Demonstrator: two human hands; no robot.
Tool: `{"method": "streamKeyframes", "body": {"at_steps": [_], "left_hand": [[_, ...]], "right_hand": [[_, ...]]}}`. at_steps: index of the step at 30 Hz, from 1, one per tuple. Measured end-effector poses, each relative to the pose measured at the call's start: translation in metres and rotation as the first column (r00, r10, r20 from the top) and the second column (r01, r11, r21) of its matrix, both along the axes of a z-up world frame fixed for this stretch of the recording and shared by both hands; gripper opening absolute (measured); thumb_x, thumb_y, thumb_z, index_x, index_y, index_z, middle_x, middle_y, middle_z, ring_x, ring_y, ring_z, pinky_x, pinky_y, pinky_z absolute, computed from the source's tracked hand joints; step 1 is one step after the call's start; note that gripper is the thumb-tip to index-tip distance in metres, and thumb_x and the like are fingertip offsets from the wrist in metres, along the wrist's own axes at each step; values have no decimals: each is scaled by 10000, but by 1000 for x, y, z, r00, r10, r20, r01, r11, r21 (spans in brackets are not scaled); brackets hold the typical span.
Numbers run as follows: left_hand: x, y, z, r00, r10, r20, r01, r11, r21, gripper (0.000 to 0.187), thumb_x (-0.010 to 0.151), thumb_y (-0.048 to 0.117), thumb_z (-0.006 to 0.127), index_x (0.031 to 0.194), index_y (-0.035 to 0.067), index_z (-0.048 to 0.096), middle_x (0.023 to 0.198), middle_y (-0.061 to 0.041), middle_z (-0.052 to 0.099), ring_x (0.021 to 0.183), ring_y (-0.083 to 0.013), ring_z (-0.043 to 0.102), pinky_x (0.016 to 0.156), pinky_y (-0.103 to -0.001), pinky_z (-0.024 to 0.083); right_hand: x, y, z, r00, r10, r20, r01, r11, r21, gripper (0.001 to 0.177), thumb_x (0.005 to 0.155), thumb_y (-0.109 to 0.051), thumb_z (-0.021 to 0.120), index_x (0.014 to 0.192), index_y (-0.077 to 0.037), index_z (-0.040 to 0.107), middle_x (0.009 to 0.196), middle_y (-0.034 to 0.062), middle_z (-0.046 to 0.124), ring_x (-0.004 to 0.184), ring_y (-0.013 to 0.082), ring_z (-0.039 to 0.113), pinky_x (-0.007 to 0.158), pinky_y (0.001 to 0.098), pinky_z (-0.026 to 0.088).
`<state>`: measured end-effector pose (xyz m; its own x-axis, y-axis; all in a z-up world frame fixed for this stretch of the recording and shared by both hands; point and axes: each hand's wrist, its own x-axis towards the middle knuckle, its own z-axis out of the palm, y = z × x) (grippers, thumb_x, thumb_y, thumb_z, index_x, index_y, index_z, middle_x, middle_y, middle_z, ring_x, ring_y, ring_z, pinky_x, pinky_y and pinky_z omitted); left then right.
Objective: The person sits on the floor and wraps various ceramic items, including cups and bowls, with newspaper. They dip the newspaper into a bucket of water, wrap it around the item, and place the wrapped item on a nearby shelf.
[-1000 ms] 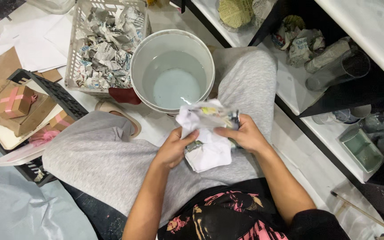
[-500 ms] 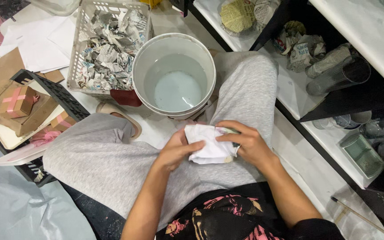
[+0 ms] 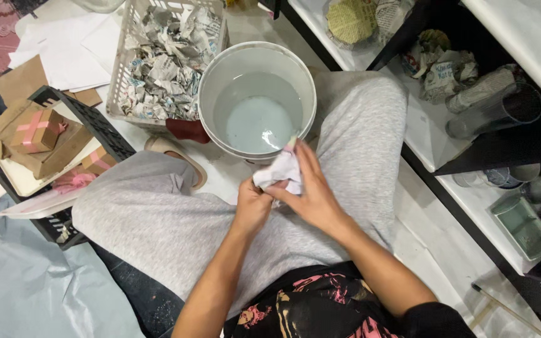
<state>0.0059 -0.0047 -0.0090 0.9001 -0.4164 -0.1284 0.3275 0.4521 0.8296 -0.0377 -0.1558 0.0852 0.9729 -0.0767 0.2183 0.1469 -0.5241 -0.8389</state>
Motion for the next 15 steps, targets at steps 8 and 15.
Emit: {"method": "streamKeyframes", "body": {"at_steps": [8, 15], "left_hand": [[6, 19, 6, 967, -148, -206, 86, 956, -282, 457, 845, -160, 545, 1271, 2, 580, 1280, -103, 631, 1227, -198, 624, 1072, -341, 519], [20, 33, 35, 991, 101, 88, -118, 966, 229, 581, 826, 16, 791, 1343, 24, 527, 1288, -100, 605, 1193, -190, 600, 1024, -344, 522]], "right_hand": [[28, -3, -25, 929, 203, -309, -61, 908, 413, 517, 868, -66, 771, 1367, -24, 642, 1199, 159, 726, 1111, 188, 683, 956, 320, 572], [69, -9, -5, 883, 285, -372, -304, 953, 9, 549, 807, 27, 707, 1343, -85, 666, 1186, 136, 619, 1076, 269, 658, 927, 352, 543]]}}
